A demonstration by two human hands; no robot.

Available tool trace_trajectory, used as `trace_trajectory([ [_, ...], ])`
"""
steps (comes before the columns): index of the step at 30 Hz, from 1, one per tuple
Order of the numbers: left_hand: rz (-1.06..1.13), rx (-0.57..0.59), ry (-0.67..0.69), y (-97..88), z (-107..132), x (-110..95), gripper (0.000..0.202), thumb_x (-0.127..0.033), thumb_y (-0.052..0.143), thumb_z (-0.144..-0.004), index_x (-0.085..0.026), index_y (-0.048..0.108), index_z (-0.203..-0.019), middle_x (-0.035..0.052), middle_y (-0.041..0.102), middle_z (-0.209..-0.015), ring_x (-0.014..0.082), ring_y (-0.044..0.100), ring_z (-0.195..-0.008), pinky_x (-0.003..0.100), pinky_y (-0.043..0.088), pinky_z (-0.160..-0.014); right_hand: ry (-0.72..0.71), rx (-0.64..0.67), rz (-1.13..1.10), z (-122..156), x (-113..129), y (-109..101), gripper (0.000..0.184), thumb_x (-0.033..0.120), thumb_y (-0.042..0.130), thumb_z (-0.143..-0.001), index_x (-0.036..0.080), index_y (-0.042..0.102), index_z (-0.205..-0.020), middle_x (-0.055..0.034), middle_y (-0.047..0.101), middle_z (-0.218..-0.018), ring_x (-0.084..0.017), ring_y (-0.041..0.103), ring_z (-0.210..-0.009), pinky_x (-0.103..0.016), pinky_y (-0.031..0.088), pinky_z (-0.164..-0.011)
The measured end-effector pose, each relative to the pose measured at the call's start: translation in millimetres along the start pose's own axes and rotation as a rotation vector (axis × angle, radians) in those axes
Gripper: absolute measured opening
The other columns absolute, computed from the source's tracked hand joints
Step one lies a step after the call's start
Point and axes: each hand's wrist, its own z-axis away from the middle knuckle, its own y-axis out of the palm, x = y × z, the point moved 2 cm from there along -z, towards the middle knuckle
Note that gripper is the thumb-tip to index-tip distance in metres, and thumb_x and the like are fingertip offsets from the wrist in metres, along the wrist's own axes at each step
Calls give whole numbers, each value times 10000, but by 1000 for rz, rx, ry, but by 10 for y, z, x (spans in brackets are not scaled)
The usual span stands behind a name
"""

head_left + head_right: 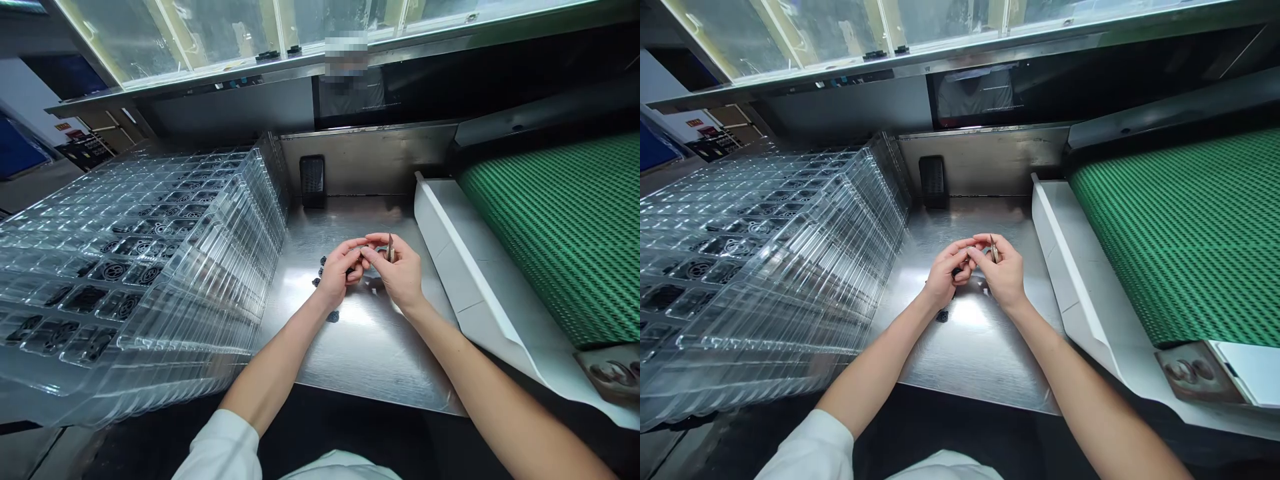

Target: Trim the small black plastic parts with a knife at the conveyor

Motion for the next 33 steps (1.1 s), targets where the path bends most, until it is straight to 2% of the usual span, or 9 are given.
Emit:
trace_trajectory([
  [7, -1, 30, 40, 23, 3, -11, 404, -408, 751, -826, -139, 678, -1119, -15, 574, -717, 21, 272, -439, 193, 146, -438, -7, -34, 20, -18, 2, -24, 364, 436, 808, -816, 210, 683, -1072, -6, 681, -810, -144, 616, -628, -285, 526, -606],
  [14, 50, 23, 13, 42, 24, -42, 409, -397, 766, -806, -183, 610, -1118, -30, 548, -743, 25, 284, -446, 187, 146, -447, 19, -38, -25, -37, -29, -58, 368, 414, 800, -815, 216, 695, -1107, -16, 700, -845, -142, 626, -647, -282, 534, -622],
  [20, 2, 3, 35, 37, 25, -33, 400, -436, 751, -825, -199, 577, -1097, -43, 534, -689, 28, 276, -439, 175, 151, -452, 23, -3, -28, -24, -43, -27, 316, 404, 786, -819, 218, 715, -1065, -20, 700, -873, -159, 648, -705, -307, 551, -678],
  [24, -32, 0, 55, 35, 21, -32, 367, -456, 710, -858, -185, 578, -1066, -30, 545, -681, 33, 290, -448, 175, 158, -455, 11, -17, 2, -21, -30, -21, 291, 399, 787, -813, 225, 728, -1039, -30, 710, -888, -162, 639, -699, -291, 528, -629],
  [29, -18, -10, 80, 37, 23, -40, 383, -443, 737, -832, -189, 567, -1063, -34, 537, -690, 27, 264, -446, 177, 155, -453, -41, -38, 116, -18, -14, -51, 254, 409, 741, -859, 230, 744, -1040, -27, 711, -909, -133, 546, -610, -277, 463, -572],
  [31, 2, -17, 93, 36, 26, -52, 386, -439, 734, -838, -194, 552, -1074, -36, 537, -699, 27, 259, -443, 178, 147, -449, -106, -41, 230, -15, 14, -72, 243, 429, 697, -911, 226, 742, -1038, -22, 701, -894, -119, 473, -552, -287, 437, -561],
  [33, 14, -30, 114, 32, 28, -63, 386, -435, 730, -846, -195, 539, -1080, -37, 539, -704, 26, 260, -442, 179, 144, -446, -204, -7, 351, -6, 49, -83, 259, 456, 632, -972, 224, 735, -1021, -32, 694, -914, -128, 474, -564, -303, 436, -587],
])
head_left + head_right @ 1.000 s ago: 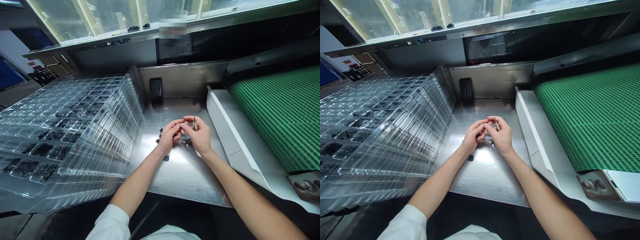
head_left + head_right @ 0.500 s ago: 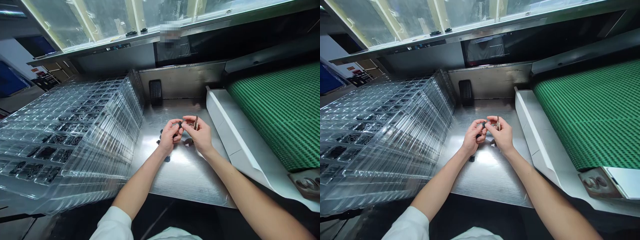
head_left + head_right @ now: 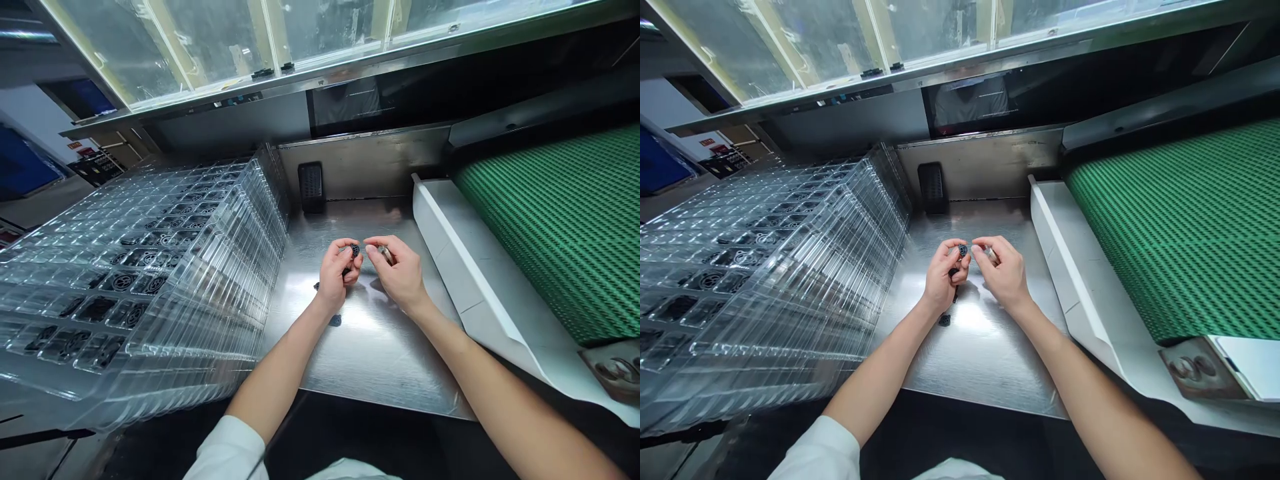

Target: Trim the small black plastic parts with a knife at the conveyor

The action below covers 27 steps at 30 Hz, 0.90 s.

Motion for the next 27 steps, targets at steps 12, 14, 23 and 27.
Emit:
trace_trajectory([
  [12, 16, -73, 107, -23, 9, -4, 409, -467, 741, -854, -194, 534, -1076, -53, 509, -660, 35, 288, -455, 179, 157, -453, -203, 86, 252, 81, 6, 56, 336, 404, 456, -1090, 222, 656, -889, -32, 622, -885, -163, 592, -756, -294, 407, -680],
  [14, 12, -79, 112, -17, 15, -10, 404, -465, 744, -854, -191, 540, -1071, -52, 511, -652, 35, 289, -454, 181, 152, -455, -227, 82, 267, 83, 8, 58, 329, 397, 469, -1088, 223, 660, -883, -31, 628, -872, -161, 588, -739, -292, 399, -667],
  [23, 12, -76, 118, -7, 18, -18, 389, -450, 748, -846, -186, 552, -1055, -59, 491, -634, 35, 280, -447, 187, 149, -451, -278, 59, 277, 85, -26, 63, 328, 406, 514, -1079, 217, 661, -856, -6, 670, -788, -148, 583, -676, -298, 385, -647],
  [27, 6, -81, 122, -10, 19, -23, 401, -459, 759, -836, -182, 567, -1053, -59, 478, -624, 35, 275, -445, 190, 144, -449, -299, 58, 287, 92, -23, 71, 339, 409, 511, -1080, 216, 660, -843, -7, 664, -766, -148, 580, -665, -299, 381, -640],
])
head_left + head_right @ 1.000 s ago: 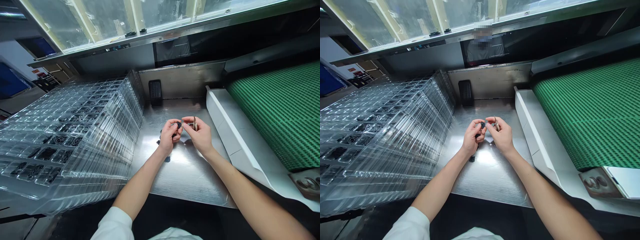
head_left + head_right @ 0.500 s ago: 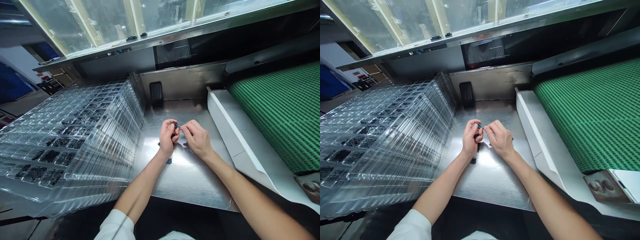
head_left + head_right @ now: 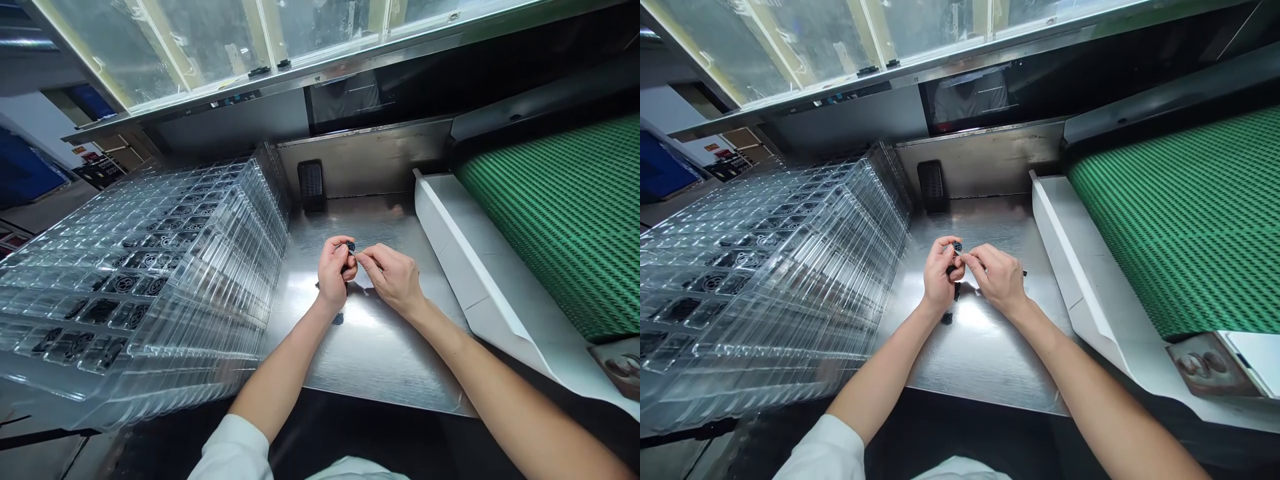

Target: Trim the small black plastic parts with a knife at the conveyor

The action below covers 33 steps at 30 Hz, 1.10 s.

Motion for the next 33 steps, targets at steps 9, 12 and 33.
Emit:
trace_trajectory([
  [9, 13, 7, 6, -13, -7, -1, 387, -453, 765, -834, -178, 588, -1041, -59, 471, -619, 32, 261, -440, 191, 127, -444, -28, -28, 9, 11, 8, 11, 339, 400, 516, -1082, 207, 653, -839, -6, 662, -764, -139, 574, -650, -288, 369, -631],
  [12, 16, 11, 4, -19, -10, 2, 383, -453, 763, -835, -178, 590, -1036, -59, 468, -624, 31, 262, -439, 190, 123, -443, -23, -28, 25, 8, 1, 7, 339, 403, 520, -1080, 206, 658, -840, -9, 665, -766, -142, 573, -648, -290, 365, -626],
  [33, -24, 10, -15, -34, -13, -16, 395, -477, 765, -827, -176, 612, -1031, -58, 441, -630, 31, 240, -454, 187, 130, -449, -19, 6, 49, -24, 7, -30, 412, 478, 458, -1090, 215, 666, -851, -33, 662, -745, -162, 575, -661, -302, 376, -634],
])
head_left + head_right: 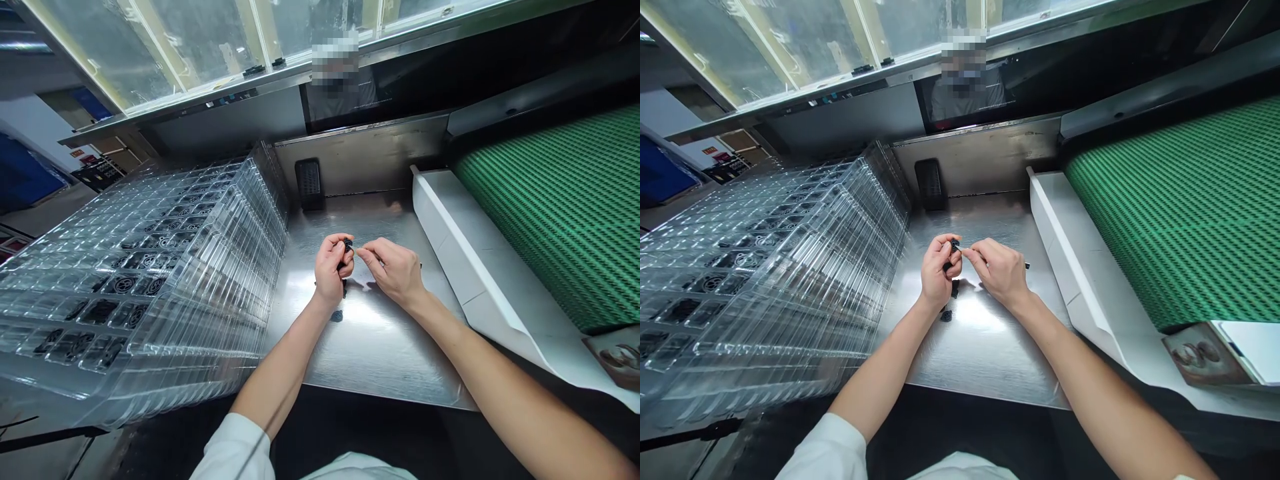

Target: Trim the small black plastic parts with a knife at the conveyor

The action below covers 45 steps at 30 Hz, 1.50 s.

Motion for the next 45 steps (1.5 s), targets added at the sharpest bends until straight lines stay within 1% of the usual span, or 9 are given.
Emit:
trace_trajectory([
  [11, 5, -1, -21, -5, -4, 7, 384, -462, 755, -834, -170, 612, -1039, -59, 440, -618, 31, 245, -444, 191, 124, -454, -43, -24, 6, 2, -10, 16, 369, 439, 493, -1085, 214, 663, -847, -22, 657, -740, -158, 576, -657, -298, 371, -635],
  [15, 22, 25, -18, -1, -4, 5, 365, -445, 754, -836, -168, 614, -1028, -58, 433, -638, 27, 247, -445, 189, 124, -450, -5, -27, 21, -17, -39, -13, 393, 463, 473, -1086, 219, 664, -843, -35, 667, -753, -167, 583, -668, -305, 375, -638],
  [19, 27, 9, -21, -17, -13, -8, 339, -432, 740, -851, -175, 609, -1030, -56, 427, -653, 29, 251, -450, 186, 127, -449, 4, -46, -22, -36, -10, -63, 390, 461, 477, -1082, 220, 653, -831, -30, 641, -726, -164, 559, -651, -309, 383, -640],
  [23, 19, -2, -48, -23, -20, -2, 340, -441, 733, -863, -181, 610, -1045, -57, 421, -655, 31, 244, -451, 185, 128, -449, 74, -40, -151, -41, 29, -67, 366, 484, 501, -1065, 221, 657, -863, -22, 614, -734, -157, 517, -621, -312, 384, -622],
  [26, 0, 13, -54, 2, -9, 31, 363, -458, 749, -847, -174, 620, -1032, -54, 432, -640, 36, 254, -462, 182, 139, -449, 139, -59, -259, -36, 18, -33, 315, 501, 596, -1013, 222, 668, -883, -18, 630, -773, -160, 527, -638, -309, 399, -610],
  [29, -33, 26, -52, 32, 8, 72, 383, -477, 757, -837, -164, 632, -1019, -54, 443, -616, 40, 255, -465, 179, 151, -443, 196, -36, -343, -18, -10, 30, 242, 444, 661, -972, 223, 673, -873, -12, 660, -800, -165, 571, -681, -302, 427, -628],
  [32, -56, 25, -50, 53, 17, 98, 388, -486, 754, -839, -159, 636, -1010, -57, 448, -604, 43, 267, -469, 177, 169, -442, 251, -17, -391, 8, -24, 68, 206, 394, 647, -976, 223, 660, -862, 5, 662, -752, -162, 582, -664, -297, 438, -635],
  [40, -77, -47, -69, 97, 1, 129, 420, -532, 770, -840, -160, 598, -929, -58, 455, -583, 52, 327, -475, 181, 187, -440, 144, -14, -239, 16, 19, 36, 295, 436, 548, -1029, 234, 607, -821, 21, 567, -620, -155, 488, -525, -298, 381, -541],
  [45, 67, -69, -176, 36, -13, 124, 290, -445, 677, -924, -189, 544, -953, -74, 432, -611, 33, 247, -412, 176, 119, -419, 137, -47, -166, 12, -28, 48, 297, 436, 517, -1044, 233, 600, -843, 30, 530, -589, -150, 453, -490, -300, 344, -517],
])
